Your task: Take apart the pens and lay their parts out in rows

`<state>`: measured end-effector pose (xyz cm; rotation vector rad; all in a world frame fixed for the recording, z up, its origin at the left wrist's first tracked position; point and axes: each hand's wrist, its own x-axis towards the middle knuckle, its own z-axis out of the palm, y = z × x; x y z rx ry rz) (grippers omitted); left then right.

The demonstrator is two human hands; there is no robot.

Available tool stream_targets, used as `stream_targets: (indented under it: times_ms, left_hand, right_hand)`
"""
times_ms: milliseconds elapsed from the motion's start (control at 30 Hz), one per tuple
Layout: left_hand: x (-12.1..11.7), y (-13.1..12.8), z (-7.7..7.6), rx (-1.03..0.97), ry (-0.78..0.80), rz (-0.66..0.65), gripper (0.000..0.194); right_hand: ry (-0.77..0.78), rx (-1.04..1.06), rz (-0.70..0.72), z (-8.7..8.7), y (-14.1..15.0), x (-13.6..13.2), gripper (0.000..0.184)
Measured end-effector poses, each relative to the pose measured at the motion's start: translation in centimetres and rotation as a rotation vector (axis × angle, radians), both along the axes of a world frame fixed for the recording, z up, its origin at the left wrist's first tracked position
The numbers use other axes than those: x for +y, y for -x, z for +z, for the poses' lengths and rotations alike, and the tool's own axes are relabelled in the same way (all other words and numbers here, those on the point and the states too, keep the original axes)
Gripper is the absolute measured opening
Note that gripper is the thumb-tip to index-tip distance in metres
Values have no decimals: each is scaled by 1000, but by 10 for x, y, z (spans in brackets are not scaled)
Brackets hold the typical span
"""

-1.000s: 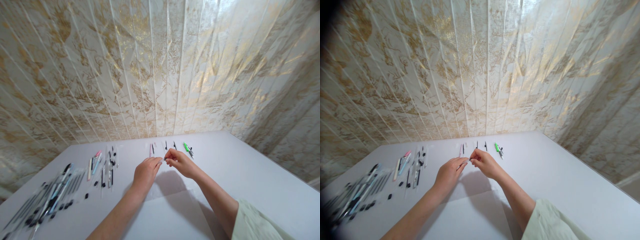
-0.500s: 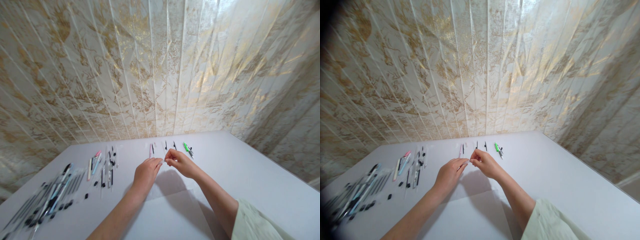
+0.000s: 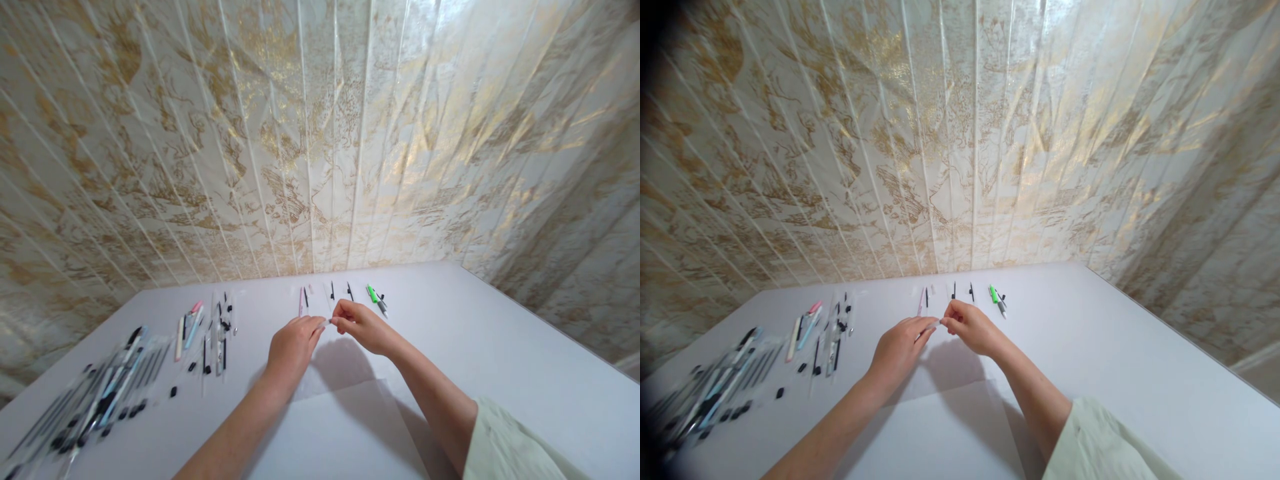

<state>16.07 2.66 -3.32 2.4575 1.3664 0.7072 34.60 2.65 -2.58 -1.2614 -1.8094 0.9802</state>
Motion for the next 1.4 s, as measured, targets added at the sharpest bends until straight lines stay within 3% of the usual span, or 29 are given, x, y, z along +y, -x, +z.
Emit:
stream_targets:
  times_ms: [100, 367, 500, 600, 733, 833, 967, 1400]
  left_hand:
    - [0, 0, -1, -16, 5, -3, 26]
    - [0, 0, 0, -3, 1, 2, 26]
    - [0, 0, 0, -6, 6, 9, 26]
    - [1, 0, 0, -9, 17, 23, 27]
    - [1, 0, -1, -12, 16, 39, 28]
    - [1, 0, -1, -9, 14, 41, 28]
    - [1, 1, -2, 7, 6, 50, 27]
    - [-1, -2, -3, 128, 17, 52, 26]
  right_hand:
    - [-52, 32, 35, 1, 0, 0, 3]
    - [77, 21, -35, 1, 3, -1, 18]
    - [-9, 43, 11, 1, 0, 1, 3]
    - [-2, 149, -14, 0, -1, 3, 5]
    - [211, 483, -110, 0, 1, 3, 16]
    - [408, 673, -89, 0, 5, 0, 24]
    - [459, 581, -71, -4, 9, -1, 25]
    - [215, 327, -167, -19, 16, 5, 11]
